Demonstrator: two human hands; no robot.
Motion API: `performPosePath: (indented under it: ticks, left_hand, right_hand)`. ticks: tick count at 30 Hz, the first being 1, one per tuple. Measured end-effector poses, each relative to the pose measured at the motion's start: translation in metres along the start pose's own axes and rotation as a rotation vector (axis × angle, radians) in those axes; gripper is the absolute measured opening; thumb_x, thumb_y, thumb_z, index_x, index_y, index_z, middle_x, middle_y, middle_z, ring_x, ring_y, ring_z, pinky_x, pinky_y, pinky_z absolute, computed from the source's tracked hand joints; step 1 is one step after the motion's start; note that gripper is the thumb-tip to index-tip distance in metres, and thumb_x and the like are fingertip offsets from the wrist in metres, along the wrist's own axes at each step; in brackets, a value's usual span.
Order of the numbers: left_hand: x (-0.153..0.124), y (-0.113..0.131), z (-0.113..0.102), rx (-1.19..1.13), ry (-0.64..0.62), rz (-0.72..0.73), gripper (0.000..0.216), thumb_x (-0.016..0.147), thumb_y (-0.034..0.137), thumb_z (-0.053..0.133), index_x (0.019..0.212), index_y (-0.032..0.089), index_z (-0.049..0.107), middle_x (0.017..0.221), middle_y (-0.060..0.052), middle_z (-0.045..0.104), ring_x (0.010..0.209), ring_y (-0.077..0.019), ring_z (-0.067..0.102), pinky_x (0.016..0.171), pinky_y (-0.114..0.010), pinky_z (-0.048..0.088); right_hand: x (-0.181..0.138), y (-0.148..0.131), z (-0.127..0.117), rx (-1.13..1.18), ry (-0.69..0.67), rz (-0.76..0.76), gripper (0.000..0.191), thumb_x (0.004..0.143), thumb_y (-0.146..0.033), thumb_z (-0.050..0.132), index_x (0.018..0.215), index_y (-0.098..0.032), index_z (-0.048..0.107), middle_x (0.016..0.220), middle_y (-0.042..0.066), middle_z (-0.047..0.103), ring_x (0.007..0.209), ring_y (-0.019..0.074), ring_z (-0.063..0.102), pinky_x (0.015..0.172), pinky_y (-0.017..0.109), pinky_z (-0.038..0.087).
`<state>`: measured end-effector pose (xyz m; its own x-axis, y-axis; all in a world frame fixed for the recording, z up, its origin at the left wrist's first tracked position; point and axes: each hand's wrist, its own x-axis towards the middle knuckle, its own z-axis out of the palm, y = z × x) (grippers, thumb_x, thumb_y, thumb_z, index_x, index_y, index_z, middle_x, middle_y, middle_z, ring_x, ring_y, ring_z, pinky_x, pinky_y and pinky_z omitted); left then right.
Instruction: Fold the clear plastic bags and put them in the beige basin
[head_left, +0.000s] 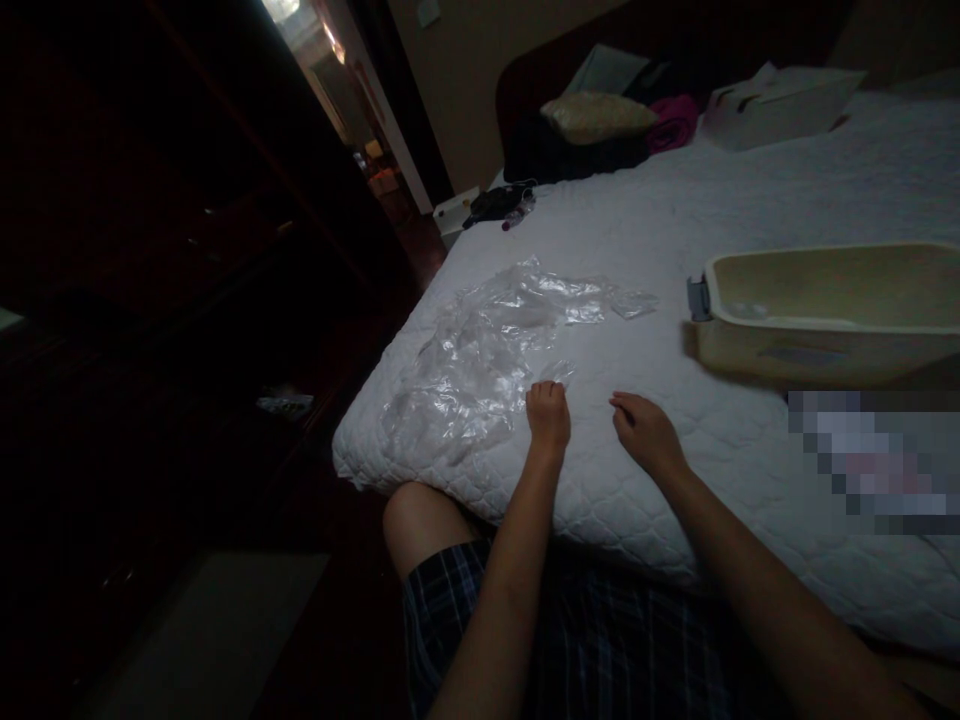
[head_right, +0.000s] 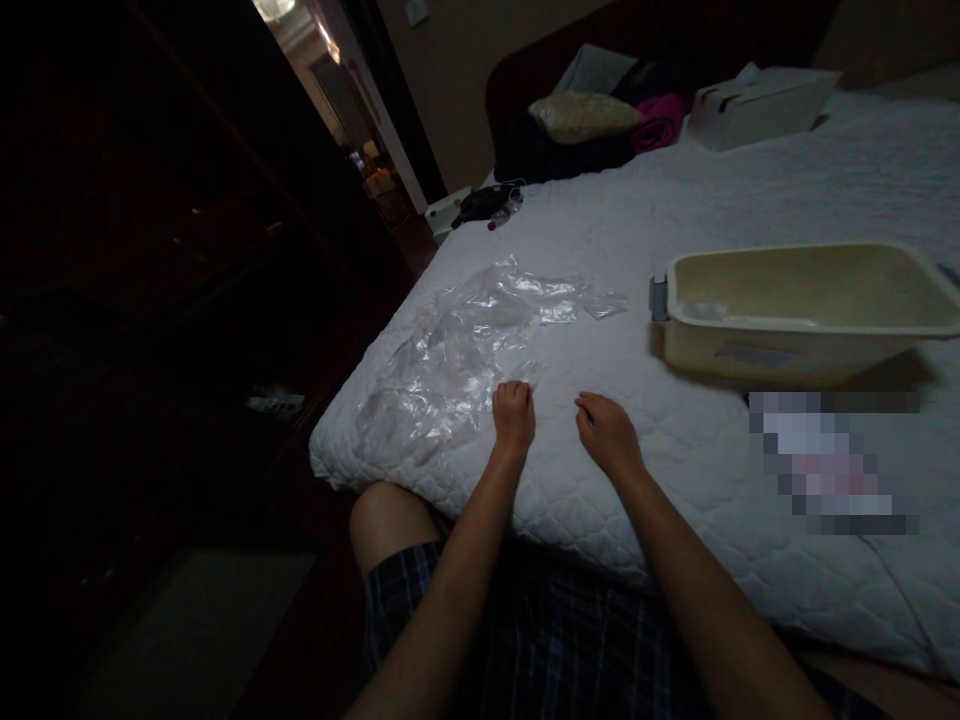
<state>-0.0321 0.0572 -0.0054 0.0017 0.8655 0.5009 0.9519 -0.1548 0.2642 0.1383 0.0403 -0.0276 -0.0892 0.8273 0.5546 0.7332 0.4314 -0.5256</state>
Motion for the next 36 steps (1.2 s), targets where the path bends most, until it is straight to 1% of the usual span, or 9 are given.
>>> performPosePath:
  ticks: [3, 6, 10, 13, 16, 19, 25, 29, 36]
  left_hand:
    - [0.0, -0.001, -0.003, -0.279, 0.07, -0.017, 0.01, 0.088, 0.017, 0.051, 0.084, 0.018, 0.06, 0.088, -0.007, 0.062, 0.09, -0.0192, 0.053, 0.082, -0.032, 0.043]
    - [0.0, 0.008, -0.005, -0.704, 0.098, -0.215, 0.015, 0.087, 0.029, 0.054, 0.078, 0.018, 0.058, 0.08, -0.004, 0.06, 0.081, -0.0162, 0.055, 0.075, -0.029, 0.044]
    - [-0.01, 0.029, -0.003, -1.412, -0.055, -0.653, 0.041, 0.077, 0.058, 0.057, 0.072, 0.018, 0.052, 0.059, 0.003, 0.051, 0.054, -0.0098, 0.05, 0.055, -0.023, 0.043]
    - [-0.018, 0.039, -0.002, -1.662, -0.159, -0.788, 0.051, 0.063, 0.064, 0.067, 0.067, 0.017, 0.047, 0.054, 0.006, 0.046, 0.048, -0.0067, 0.045, 0.048, -0.02, 0.038]
    - [-0.021, 0.041, -0.003, -1.711, -0.152, -0.813, 0.052, 0.06, 0.062, 0.071, 0.066, 0.017, 0.046, 0.055, 0.006, 0.045, 0.049, -0.0053, 0.045, 0.047, -0.018, 0.037]
    - [-0.02, 0.041, -0.002, -1.688, -0.195, -0.801, 0.052, 0.056, 0.06, 0.075, 0.067, 0.017, 0.048, 0.056, 0.006, 0.048, 0.048, -0.0057, 0.046, 0.047, -0.019, 0.039]
    - [-0.022, 0.044, 0.001, -1.698, -0.239, -0.727, 0.047, 0.047, 0.042, 0.084, 0.072, 0.016, 0.055, 0.063, 0.004, 0.057, 0.057, -0.0076, 0.053, 0.058, -0.022, 0.045]
    - [-0.02, 0.041, -0.002, -1.741, -0.198, -0.804, 0.042, 0.051, 0.039, 0.082, 0.076, 0.016, 0.056, 0.069, 0.003, 0.058, 0.062, -0.009, 0.056, 0.064, -0.024, 0.048]
    - [-0.017, 0.037, -0.005, -1.802, -0.189, -0.827, 0.032, 0.06, 0.036, 0.074, 0.079, 0.017, 0.057, 0.071, 0.002, 0.058, 0.069, -0.0109, 0.058, 0.071, -0.027, 0.049]
  right_hand:
    - [0.001, 0.0, 0.0, 0.006, 0.0, 0.0, 0.027, 0.082, -0.02, 0.045, 0.097, -0.013, 0.067, 0.105, 0.014, 0.068, 0.096, 0.0245, 0.063, 0.09, 0.043, 0.048]
    - [0.002, -0.001, -0.001, 0.022, 0.003, 0.017, 0.026, 0.082, -0.021, 0.045, 0.096, -0.015, 0.066, 0.104, 0.013, 0.068, 0.096, 0.0244, 0.063, 0.09, 0.043, 0.048]
    - [0.004, -0.004, -0.004, 0.083, -0.016, 0.063, 0.023, 0.08, -0.021, 0.046, 0.091, -0.018, 0.066, 0.098, 0.011, 0.069, 0.091, 0.0249, 0.063, 0.084, 0.043, 0.049]
    - [0.004, -0.004, -0.007, 0.183, 0.027, 0.184, 0.021, 0.079, -0.026, 0.049, 0.09, -0.018, 0.065, 0.092, 0.01, 0.069, 0.085, 0.0244, 0.063, 0.078, 0.04, 0.049]
    - [0.001, -0.001, -0.01, 0.335, 0.16, 0.291, 0.028, 0.085, -0.036, 0.046, 0.094, -0.017, 0.064, 0.093, 0.009, 0.068, 0.084, 0.0233, 0.063, 0.077, 0.038, 0.049]
    - [-0.002, 0.0, -0.013, 0.413, 0.193, 0.267, 0.034, 0.089, -0.042, 0.039, 0.091, -0.018, 0.063, 0.087, 0.008, 0.066, 0.08, 0.0217, 0.062, 0.072, 0.035, 0.049]
    - [-0.005, -0.012, -0.017, 0.077, 0.147, 0.009, 0.01, 0.081, -0.027, 0.052, 0.082, -0.02, 0.06, 0.077, 0.006, 0.062, 0.074, 0.0214, 0.057, 0.07, 0.035, 0.047]
    - [-0.011, -0.016, -0.019, -0.024, 0.129, -0.164, 0.021, 0.073, -0.012, 0.049, 0.087, -0.021, 0.062, 0.088, 0.008, 0.065, 0.084, 0.0234, 0.057, 0.077, 0.038, 0.047]
    - [-0.016, -0.017, -0.021, -0.081, 0.133, -0.199, 0.014, 0.081, -0.017, 0.048, 0.076, -0.024, 0.06, 0.082, 0.007, 0.065, 0.077, 0.0209, 0.056, 0.072, 0.036, 0.046]
